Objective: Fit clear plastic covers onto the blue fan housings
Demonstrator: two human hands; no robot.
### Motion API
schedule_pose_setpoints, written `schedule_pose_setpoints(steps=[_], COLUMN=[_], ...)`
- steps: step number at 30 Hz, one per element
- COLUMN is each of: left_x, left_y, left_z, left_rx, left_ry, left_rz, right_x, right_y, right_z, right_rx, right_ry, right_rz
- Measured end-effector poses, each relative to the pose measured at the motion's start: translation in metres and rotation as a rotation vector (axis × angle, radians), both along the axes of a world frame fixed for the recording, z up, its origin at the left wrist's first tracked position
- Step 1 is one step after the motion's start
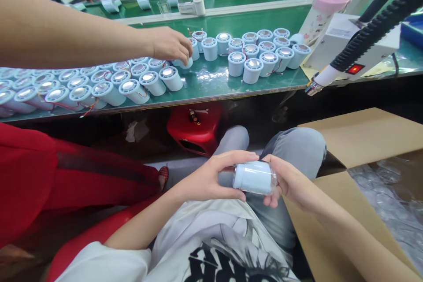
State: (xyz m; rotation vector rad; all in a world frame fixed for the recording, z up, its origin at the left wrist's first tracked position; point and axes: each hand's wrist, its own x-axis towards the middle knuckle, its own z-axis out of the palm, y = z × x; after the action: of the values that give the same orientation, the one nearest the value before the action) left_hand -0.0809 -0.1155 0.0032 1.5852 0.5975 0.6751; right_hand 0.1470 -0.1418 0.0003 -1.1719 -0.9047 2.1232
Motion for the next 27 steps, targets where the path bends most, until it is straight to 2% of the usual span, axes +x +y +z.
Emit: schedule_pose_setpoints(steps=[10, 21, 24, 27], left_x=[0.000, -0.002, -0.003, -0.003], left_y=[-0.001, -0.010, -0.010, -0.009], left_z=[0.002, 0.011, 0.012, 0.010], left_rx=[-0.003, -0.068, -0.031, 0.054], left_ry=[-0.025, -0.029, -0.006, -0.019], left_rz=[0.009, 0.014, 0.006, -0.003], right_x=[-0.009, -0.004, -0.004, -0.006], right_y=[0.000, -0.011, -0.013, -0.012], right_z=[0.001, 0.002, 0.006, 0.009], right_rx=[-0.156, 0.101, 0.109, 0.048], right_ry=[0.104, 0.040, 0.034, 0.060], right_rz=[0.033, 0.006, 0.012, 0.022])
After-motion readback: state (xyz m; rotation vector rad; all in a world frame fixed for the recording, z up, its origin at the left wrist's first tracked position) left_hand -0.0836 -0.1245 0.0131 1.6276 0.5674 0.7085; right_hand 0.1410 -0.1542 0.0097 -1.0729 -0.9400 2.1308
